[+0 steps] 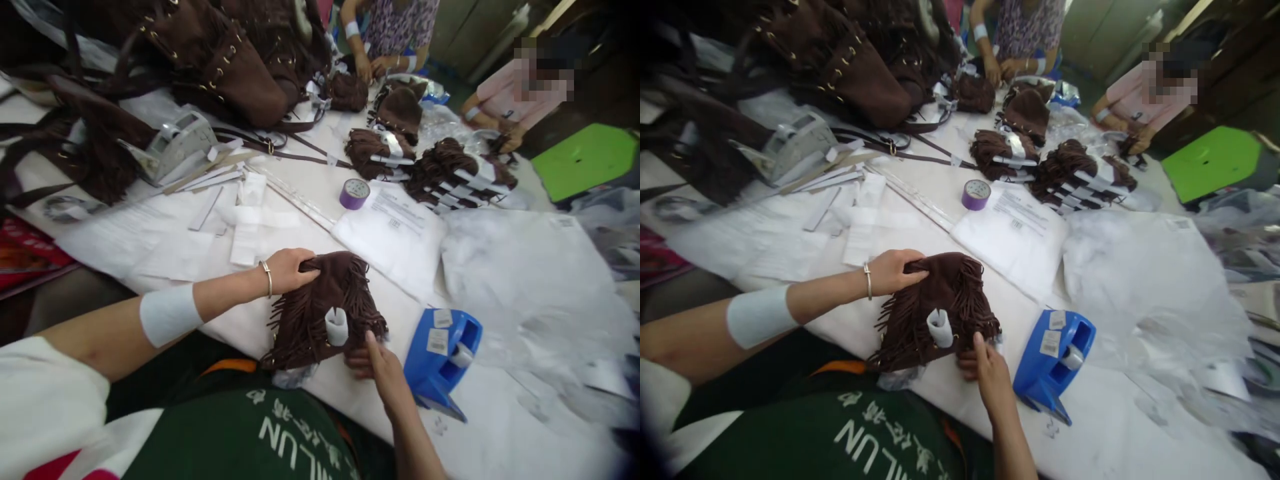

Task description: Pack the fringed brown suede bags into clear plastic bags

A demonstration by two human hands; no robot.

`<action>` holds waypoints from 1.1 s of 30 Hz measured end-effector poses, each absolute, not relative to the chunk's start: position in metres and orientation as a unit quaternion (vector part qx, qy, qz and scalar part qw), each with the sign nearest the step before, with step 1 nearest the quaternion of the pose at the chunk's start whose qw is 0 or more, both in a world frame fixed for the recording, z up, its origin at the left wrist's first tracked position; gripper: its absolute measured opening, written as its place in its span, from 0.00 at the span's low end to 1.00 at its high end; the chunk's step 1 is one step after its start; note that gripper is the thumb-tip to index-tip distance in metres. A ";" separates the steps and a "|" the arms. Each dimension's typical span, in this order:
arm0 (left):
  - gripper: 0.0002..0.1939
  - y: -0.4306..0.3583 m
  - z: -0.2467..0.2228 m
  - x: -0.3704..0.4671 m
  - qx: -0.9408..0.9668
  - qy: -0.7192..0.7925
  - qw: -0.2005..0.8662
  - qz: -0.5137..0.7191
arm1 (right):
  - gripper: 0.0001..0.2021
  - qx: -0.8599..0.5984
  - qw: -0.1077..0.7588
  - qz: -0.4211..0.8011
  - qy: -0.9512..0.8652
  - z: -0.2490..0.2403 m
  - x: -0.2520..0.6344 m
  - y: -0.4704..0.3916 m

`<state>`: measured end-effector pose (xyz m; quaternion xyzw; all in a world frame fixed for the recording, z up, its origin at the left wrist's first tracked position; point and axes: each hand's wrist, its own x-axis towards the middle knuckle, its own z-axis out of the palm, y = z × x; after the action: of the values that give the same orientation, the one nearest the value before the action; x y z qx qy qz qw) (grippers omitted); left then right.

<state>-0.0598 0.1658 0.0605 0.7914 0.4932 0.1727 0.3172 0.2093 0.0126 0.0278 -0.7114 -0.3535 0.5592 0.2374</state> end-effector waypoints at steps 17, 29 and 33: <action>0.26 0.080 0.114 -0.088 0.860 0.385 0.255 0.218 | 0.21 -0.606 0.515 0.298 -0.528 0.102 0.208 0.068; 0.11 0.108 0.059 -0.039 0.948 0.180 0.243 0.102 | 0.21 -0.591 0.282 0.173 -0.736 0.037 0.180 -0.016; 0.26 0.102 0.044 -0.056 0.938 0.152 0.307 0.056 | 0.27 -0.534 0.241 0.225 -0.778 0.044 0.207 -0.018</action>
<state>-0.0558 0.1018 0.0440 0.9378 0.1524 0.0561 0.3069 0.2072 -0.0185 0.0438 -0.5344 -0.7783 0.2249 0.2411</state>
